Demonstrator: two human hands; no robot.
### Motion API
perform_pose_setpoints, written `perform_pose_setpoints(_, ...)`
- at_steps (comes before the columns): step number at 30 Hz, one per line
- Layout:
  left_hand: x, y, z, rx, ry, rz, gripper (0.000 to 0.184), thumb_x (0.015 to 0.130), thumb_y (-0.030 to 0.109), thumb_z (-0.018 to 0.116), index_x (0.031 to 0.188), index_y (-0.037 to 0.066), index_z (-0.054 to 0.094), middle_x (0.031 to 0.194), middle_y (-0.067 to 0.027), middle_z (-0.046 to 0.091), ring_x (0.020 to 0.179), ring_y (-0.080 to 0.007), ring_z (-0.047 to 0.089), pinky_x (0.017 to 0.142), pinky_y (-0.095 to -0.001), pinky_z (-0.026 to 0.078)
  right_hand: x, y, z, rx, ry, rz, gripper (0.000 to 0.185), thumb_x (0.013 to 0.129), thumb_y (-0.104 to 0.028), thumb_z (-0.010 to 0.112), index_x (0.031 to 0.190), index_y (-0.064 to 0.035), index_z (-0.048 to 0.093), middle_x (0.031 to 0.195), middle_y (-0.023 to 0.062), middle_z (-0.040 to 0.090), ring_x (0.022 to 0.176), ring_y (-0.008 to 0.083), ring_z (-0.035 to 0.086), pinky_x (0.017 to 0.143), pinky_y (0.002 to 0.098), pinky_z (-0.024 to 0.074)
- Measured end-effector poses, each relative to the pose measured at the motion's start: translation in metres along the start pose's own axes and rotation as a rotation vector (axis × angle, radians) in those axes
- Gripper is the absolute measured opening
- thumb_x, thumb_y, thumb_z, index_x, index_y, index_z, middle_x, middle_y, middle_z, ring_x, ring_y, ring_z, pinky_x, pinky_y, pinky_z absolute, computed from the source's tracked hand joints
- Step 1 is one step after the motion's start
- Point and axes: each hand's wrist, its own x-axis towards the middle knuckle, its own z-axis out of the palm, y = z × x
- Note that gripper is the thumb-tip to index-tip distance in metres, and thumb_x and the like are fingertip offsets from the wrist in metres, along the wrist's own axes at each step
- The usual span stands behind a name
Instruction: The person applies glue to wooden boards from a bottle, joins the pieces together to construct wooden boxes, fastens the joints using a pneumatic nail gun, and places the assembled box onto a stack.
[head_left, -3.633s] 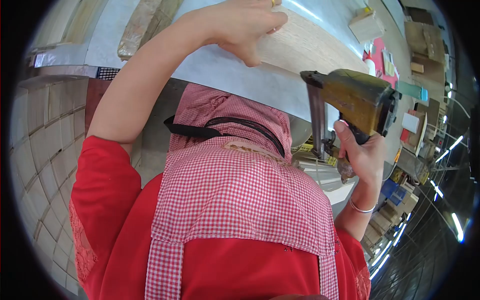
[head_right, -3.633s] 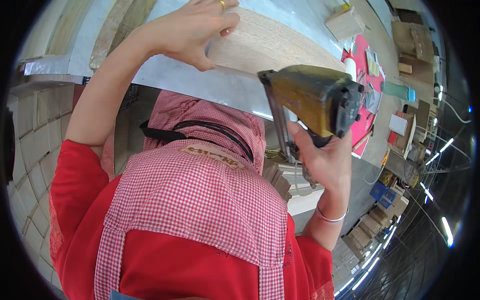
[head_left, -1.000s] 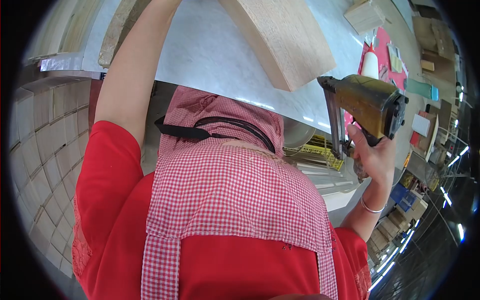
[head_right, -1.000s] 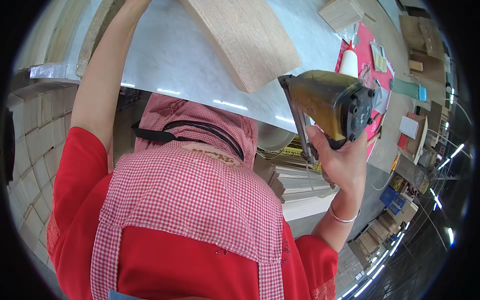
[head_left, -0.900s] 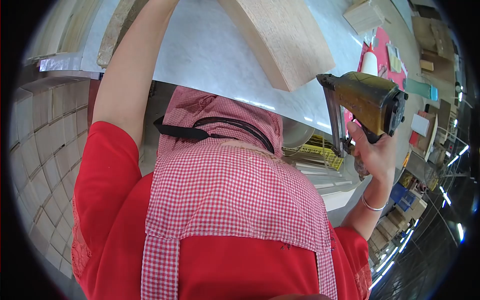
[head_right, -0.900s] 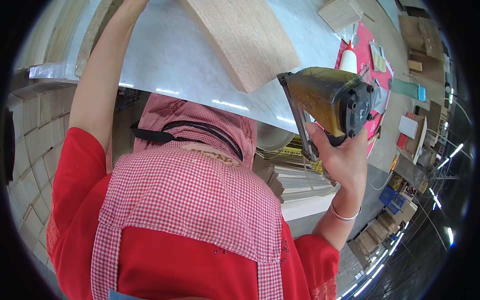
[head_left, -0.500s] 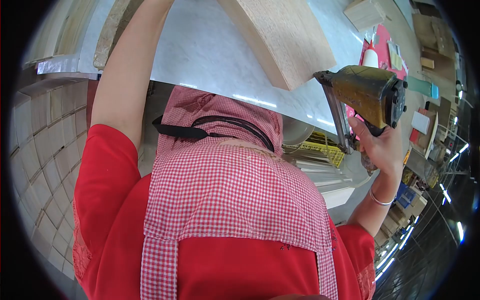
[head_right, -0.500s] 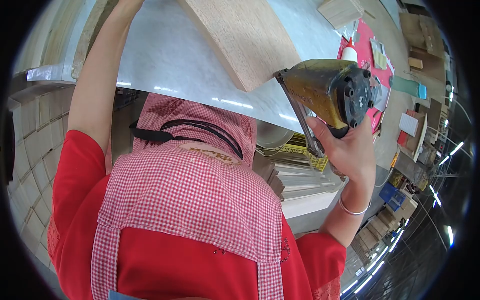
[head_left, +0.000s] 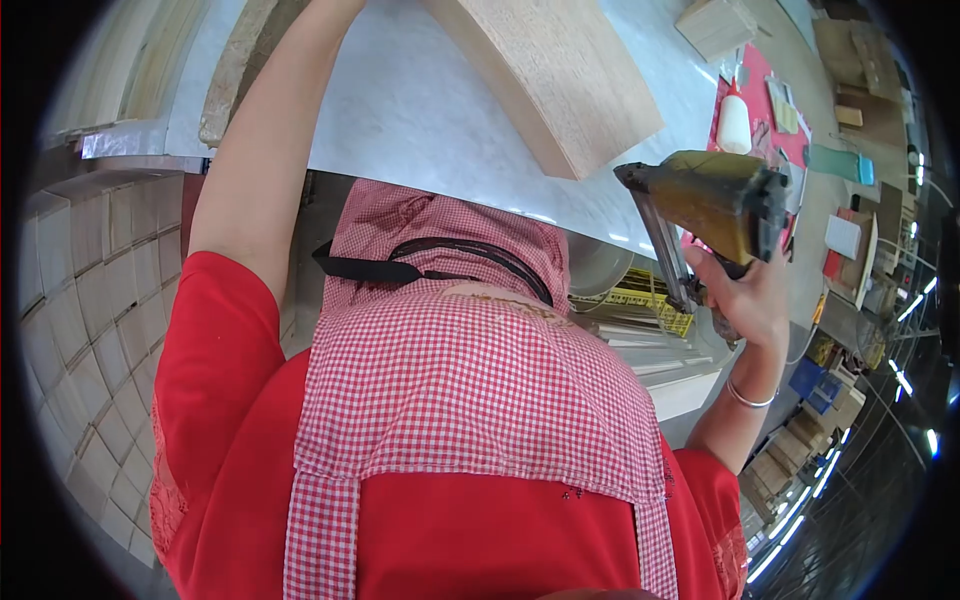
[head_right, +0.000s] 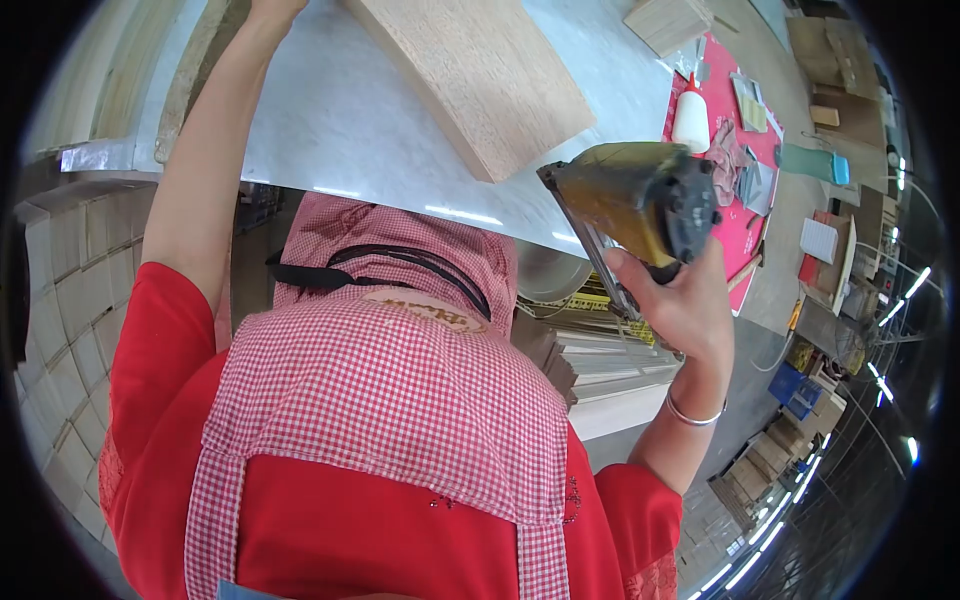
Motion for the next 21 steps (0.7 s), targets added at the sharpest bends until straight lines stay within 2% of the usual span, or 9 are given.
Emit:
perform_pose_setpoints(3,-0.014,0.004,-0.007,0.103,0.006,0.002,0.029,0.080,0.026,0.072,0.096,0.002,0.067,0.084,-0.0152,0.071,0.078,-0.0252,0.068,0.073,-0.0361,0.052,0.002,0.005,0.003,-0.031,0.042,0.001,0.026,0.084,-0.018,0.077,0.100,-0.0007,0.066,0.067,-0.0007,0.060,0.047,0.0054,0.050,0.041,0.0227,0.0367)
perform_pose_setpoints(5,-0.038,0.018,-0.025,0.254,0.033,-0.081,0.046,0.077,0.032,0.077,0.106,0.000,0.063,0.107,-0.0248,0.067,0.103,-0.0341,0.065,0.089,-0.0442,0.051,0.006,0.002,-0.004,-0.071,0.055,0.120,0.025,0.083,-0.017,0.077,0.097,0.0006,0.066,0.067,0.0004,0.061,0.049,0.0067,0.052,0.044,0.0240,0.0396)
perform_pose_setpoints(7,-0.072,0.020,-0.052,0.478,-0.062,0.078,0.039,0.088,0.040,0.065,0.096,0.002,0.058,0.084,-0.0150,0.063,0.078,-0.0329,0.061,0.071,-0.0419,0.049,0.007,0.000,-0.016,-0.138,0.064,0.377,0.024,0.082,-0.015,0.078,0.092,0.0027,0.066,0.067,0.0025,0.063,0.053,0.0091,0.055,0.051,0.0265,0.0455)
perform_pose_setpoints(9,-0.113,0.053,-0.073,0.608,-0.310,0.044,0.041,0.091,0.043,0.061,0.086,0.004,0.054,0.076,-0.0127,0.063,0.074,-0.0362,0.060,0.068,-0.0444,0.047,0.008,0.020,-0.027,-0.128,0.131,0.388,0.024,0.082,-0.016,0.078,0.090,0.0023,0.065,0.064,0.0015,0.061,0.049,0.0084,0.052,0.047,0.0263,0.0426)
perform_pose_setpoints(11,-0.138,0.109,-0.082,0.756,-0.576,-0.212,0.033,0.085,0.033,0.069,0.087,0.002,0.058,0.100,-0.0078,0.068,0.102,-0.0282,0.062,0.082,-0.0468,0.045,0.006,0.039,-0.037,-0.104,0.233,0.395,0.024,0.083,-0.018,0.078,0.087,0.0016,0.065,0.059,-0.0003,0.058,0.041,0.0071,0.047,0.039,0.0259,0.0368)
perform_pose_setpoints(12,-0.145,0.116,-0.080,0.750,-0.583,-0.207,0.033,0.085,0.033,0.069,0.087,0.002,0.058,0.100,-0.0078,0.068,0.102,-0.0282,0.062,0.082,-0.0468,0.045,0.002,0.040,-0.040,-0.108,0.238,0.402,0.024,0.083,-0.018,0.078,0.087,0.0016,0.065,0.059,-0.0003,0.058,0.041,0.0071,0.047,0.039,0.0259,0.0368)
perform_pose_setpoints(14,-0.152,0.124,-0.077,0.780,-0.339,0.309,0.039,0.081,0.042,0.073,0.087,0.006,0.058,0.109,-0.0128,0.067,0.102,-0.0326,0.061,0.086,-0.0476,0.044,-0.006,0.041,-0.044,0.006,0.258,0.344,0.024,0.084,-0.020,0.077,0.087,0.0012,0.065,0.059,-0.0007,0.057,0.040,0.0066,0.046,0.038,0.0251,0.0360)
perform_pose_setpoints(19,-0.149,0.151,0.006,0.495,-0.483,0.844,0.059,0.066,0.045,0.083,0.101,0.002,0.062,0.137,-0.0261,0.051,0.125,-0.0396,0.049,0.109,-0.0537,0.034,-0.019,0.032,-0.037,0.060,0.256,0.294,0.025,0.086,-0.021,0.076,0.089,0.0012,0.065,0.059,-0.0012,0.056,0.040,0.0049,0.046,0.037,0.0234,0.0352)
perform_pose_setpoints(21,-0.147,0.142,0.047,0.533,-0.217,1.062,0.064,0.069,0.041,0.082,0.110,-0.002,0.059,0.133,-0.0316,0.051,0.127,-0.0423,0.048,0.106,-0.0551,0.038,-0.021,0.033,-0.039,0.046,0.235,0.319,0.026,0.087,-0.021,0.076,0.093,0.0016,0.065,0.062,-0.0006,0.057,0.041,0.0052,0.046,0.038,0.0234,0.0355)
